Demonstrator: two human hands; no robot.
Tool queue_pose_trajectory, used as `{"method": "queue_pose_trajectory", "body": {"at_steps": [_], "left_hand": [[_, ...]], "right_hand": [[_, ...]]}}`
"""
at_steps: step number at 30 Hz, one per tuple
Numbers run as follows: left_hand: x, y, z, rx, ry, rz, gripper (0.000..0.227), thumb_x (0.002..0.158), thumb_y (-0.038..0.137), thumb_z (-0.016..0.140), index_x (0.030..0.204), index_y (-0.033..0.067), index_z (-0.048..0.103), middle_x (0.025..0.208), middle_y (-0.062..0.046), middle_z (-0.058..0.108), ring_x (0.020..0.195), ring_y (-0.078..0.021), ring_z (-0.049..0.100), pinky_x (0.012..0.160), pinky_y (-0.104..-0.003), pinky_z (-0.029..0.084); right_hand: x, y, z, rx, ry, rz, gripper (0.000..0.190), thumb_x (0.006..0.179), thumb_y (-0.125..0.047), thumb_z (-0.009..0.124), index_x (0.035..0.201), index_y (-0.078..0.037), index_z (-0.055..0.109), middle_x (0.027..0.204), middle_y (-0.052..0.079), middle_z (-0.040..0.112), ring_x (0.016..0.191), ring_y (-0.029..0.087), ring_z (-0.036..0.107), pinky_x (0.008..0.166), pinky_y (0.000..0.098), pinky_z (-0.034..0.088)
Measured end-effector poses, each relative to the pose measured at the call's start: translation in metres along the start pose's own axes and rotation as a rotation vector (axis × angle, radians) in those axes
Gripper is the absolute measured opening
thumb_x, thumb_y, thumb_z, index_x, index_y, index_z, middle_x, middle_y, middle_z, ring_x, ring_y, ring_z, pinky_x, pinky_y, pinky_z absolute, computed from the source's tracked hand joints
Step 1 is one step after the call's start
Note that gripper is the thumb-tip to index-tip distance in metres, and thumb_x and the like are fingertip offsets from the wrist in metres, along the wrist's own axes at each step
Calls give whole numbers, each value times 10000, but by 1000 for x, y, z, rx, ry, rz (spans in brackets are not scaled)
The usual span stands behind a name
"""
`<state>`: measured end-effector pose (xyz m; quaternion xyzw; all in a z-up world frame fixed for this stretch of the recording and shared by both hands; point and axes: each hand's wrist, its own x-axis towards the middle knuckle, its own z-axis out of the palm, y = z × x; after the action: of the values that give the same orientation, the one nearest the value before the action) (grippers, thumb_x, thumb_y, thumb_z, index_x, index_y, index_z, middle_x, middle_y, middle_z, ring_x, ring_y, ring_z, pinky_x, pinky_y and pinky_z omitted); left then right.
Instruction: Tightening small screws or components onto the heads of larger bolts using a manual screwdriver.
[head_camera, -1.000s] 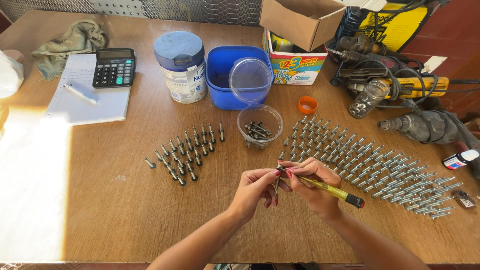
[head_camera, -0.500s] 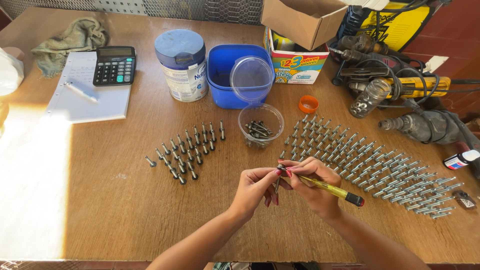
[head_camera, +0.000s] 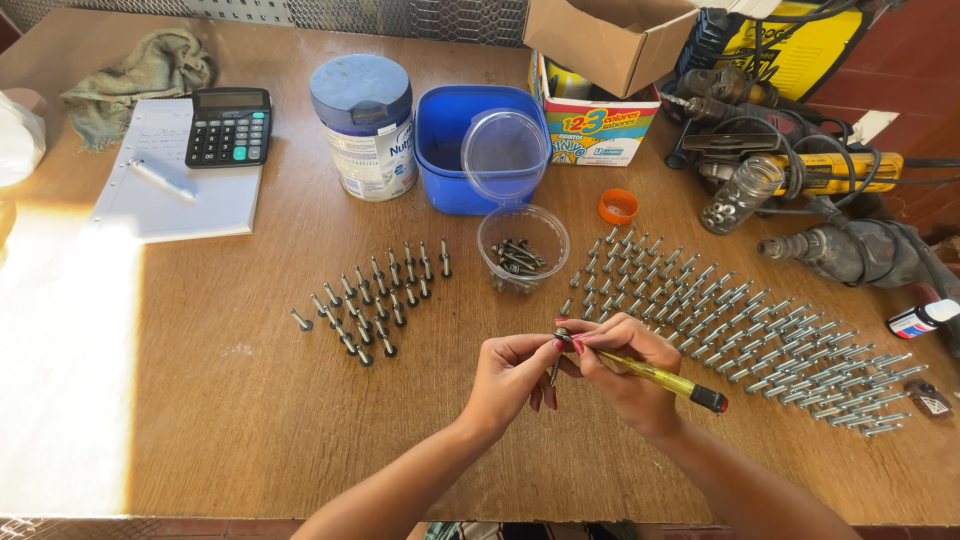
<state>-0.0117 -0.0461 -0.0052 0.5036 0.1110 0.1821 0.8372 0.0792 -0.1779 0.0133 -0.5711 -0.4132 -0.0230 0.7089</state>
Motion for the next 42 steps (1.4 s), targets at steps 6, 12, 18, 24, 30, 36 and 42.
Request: {"method": "queue_pose_trajectory", "body": {"at_steps": [6,12,18,24,30,36,42], "left_hand": [[-1,2,0,20,9,15,218,935,66,702,1101,-47,786,728,-206,711,395,-252,657,302,-251,461],[1,-3,-1,39,6,46,213,935,55,701,1098,-57,784,709,-228,722,397,-257,662,311,-245,468],[1,-2,0,36,-1,37,212,941,58,692,1097,-56,780,704,-216,713,399,-249,662,320,-246,476],[-1,2,2,45,-4,39,227,947,73,686,1116,-57,765,722,-210,711,409,-233,650,325,-248,465],[0,2,0,92,20,66,215,933,69,695,1074,-69,780,706,-245,736,375,-263,651,312,-295,490],[-5,15,1,407,-22,83,307,985,160,624,765,-9,754,447,-71,540,404,-119,523,436,-235,395],[-2,4,-1,428,-22,110,265,994,102,596,859,-47,770,455,-114,543,392,-148,484,425,-238,396]], "right_hand": [[-2,10,-4,11,0,-17,131,791,109,796,806,118,667,789,241,696,998,437,780,591,436,691],[-1,7,-3,-9,-15,-44,135,779,111,800,796,107,667,792,240,698,979,445,785,623,450,694],[0,3,-2,5,-12,7,133,794,114,787,795,122,654,821,259,712,978,441,787,575,434,699],[0,3,-1,-45,-13,-1,133,783,107,795,774,116,662,797,259,711,956,436,796,568,443,697],[5,-4,5,-53,-18,-101,108,803,51,825,809,53,718,800,210,725,931,403,803,663,424,679],[10,-13,0,-130,-72,-169,95,916,-49,771,933,-88,686,933,103,772,985,262,813,823,274,570],[7,-15,-5,-121,-35,-155,143,877,28,767,892,-66,661,946,109,756,1002,250,797,828,278,603]]}}
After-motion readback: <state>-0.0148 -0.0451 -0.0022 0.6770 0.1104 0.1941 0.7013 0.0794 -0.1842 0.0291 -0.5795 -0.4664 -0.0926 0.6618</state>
